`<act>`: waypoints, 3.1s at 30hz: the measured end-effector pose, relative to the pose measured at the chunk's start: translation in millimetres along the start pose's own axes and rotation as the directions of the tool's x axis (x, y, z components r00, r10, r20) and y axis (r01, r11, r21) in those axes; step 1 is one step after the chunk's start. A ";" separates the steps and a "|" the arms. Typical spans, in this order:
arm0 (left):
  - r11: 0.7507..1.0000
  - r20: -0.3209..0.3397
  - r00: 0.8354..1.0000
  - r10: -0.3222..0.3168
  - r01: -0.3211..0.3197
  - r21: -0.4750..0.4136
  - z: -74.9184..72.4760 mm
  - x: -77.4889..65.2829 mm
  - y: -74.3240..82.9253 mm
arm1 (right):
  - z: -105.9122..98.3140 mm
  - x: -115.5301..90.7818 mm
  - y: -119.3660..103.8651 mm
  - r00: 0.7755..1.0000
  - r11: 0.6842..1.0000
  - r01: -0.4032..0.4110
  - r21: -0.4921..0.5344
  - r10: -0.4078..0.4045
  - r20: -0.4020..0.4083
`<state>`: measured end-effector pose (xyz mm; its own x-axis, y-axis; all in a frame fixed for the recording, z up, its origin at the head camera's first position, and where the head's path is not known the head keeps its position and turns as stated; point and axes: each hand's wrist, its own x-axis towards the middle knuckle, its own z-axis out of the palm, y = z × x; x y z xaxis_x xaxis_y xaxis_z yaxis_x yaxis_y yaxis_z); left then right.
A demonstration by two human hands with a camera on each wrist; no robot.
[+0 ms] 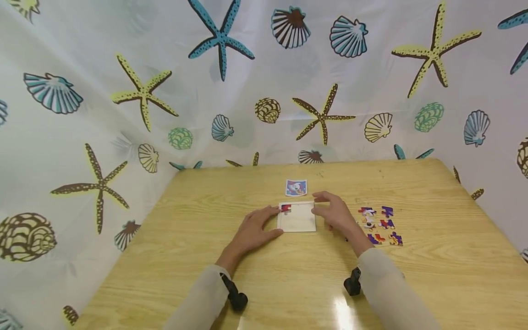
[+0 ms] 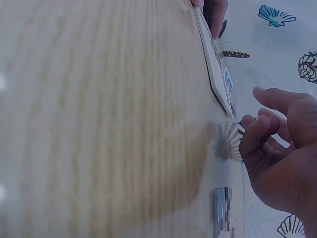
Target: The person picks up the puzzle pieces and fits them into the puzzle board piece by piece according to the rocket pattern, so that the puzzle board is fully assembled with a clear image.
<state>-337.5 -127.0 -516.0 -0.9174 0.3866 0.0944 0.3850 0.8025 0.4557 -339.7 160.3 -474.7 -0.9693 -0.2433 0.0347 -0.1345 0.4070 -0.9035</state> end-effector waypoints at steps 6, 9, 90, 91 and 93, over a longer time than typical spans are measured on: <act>1.000 0.008 1.000 -0.002 0.002 0.009 -1.7 -1.8 -2.3 | -3.4 -3.5 3.1 1.000 1.000 -0.020 0.016 0.020 -0.001; 1.000 0.011 1.000 -0.005 0.005 0.011 -2.0 -4.1 -3.4 | -4.7 -5.9 4.9 0.999 0.999 -0.040 -0.011 0.040 -0.002; 1.000 0.005 1.000 0.008 -0.008 -0.003 -6.0 -4.3 1.5 | -99.7 -48.5 45.9 0.991 0.934 -0.098 -0.342 0.061 -0.118; 1.000 0.006 1.000 0.008 -0.008 -0.001 -5.9 -3.9 1.7 | -99.8 -48.6 46.1 0.991 0.935 -0.096 -0.341 0.059 -0.119; 1.000 0.006 1.000 0.006 -0.006 0.001 -5.7 -3.0 2.1 | -99.8 -47.5 46.9 0.992 0.934 -0.086 -0.347 0.047 -0.118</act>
<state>-334.5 -129.1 -510.3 -0.9146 0.3938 0.0915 0.3903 0.8009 0.4542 -320.5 278.9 -476.0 -0.9921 -0.1185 0.0418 -0.1138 0.7062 -0.6988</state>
